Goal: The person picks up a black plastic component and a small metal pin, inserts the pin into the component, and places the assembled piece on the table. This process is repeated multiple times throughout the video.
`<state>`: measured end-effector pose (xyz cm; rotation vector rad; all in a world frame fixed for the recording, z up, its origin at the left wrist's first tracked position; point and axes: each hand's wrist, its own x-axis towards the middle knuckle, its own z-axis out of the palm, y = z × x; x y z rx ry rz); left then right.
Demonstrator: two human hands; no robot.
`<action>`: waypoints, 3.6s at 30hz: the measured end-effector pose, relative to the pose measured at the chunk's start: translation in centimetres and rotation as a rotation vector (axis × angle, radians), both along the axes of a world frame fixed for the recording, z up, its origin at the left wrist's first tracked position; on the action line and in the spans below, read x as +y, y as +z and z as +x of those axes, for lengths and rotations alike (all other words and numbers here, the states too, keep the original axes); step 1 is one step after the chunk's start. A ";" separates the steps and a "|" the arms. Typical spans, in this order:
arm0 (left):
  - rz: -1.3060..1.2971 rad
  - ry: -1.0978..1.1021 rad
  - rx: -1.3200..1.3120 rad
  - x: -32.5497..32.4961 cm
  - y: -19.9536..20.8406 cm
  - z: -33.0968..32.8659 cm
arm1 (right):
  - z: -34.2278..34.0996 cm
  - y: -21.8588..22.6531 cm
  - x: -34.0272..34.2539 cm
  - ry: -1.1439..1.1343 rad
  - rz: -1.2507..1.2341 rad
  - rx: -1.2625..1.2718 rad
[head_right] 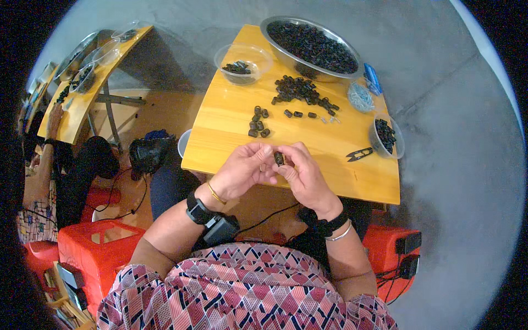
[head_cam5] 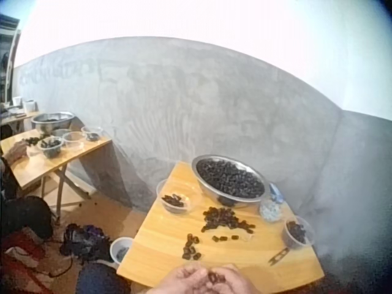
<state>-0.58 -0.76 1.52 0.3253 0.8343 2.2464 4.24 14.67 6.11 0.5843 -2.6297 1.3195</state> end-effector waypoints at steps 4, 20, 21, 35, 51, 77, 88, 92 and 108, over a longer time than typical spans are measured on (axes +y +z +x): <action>0.063 -0.213 -0.081 -0.5 0.2 0.3 | 0.2 0.6 -0.5 0.037 0.031 0.066; 0.058 -0.130 -0.182 0.5 -0.1 1.5 | 0.6 -0.8 -1.5 -0.035 0.140 0.205; 0.052 -0.102 -0.178 0.7 -0.3 1.6 | 0.7 -0.9 -1.6 -0.036 0.141 0.208; -0.003 -0.087 -0.135 0.7 0.1 1.6 | 0.5 -1.2 -1.0 -0.036 0.136 0.173; 0.062 0.006 -0.276 0.6 0.8 1.3 | 0.9 -1.1 0.2 -0.207 -0.303 -0.069; -0.065 -0.011 -0.119 0.7 0.1 1.8 | 0.9 0.7 0.6 -0.236 0.050 0.117; -0.022 -0.060 -0.140 0.6 0.2 1.2 | -4.3 2.0 20.6 -0.856 0.576 0.374; -0.027 -0.038 -0.141 0.5 0.5 1.2 | -5.8 2.2 14.6 -0.649 0.417 0.268; -0.240 0.104 0.168 -0.8 1.1 0.6 | -11.9 -0.1 6.8 -0.084 0.783 0.007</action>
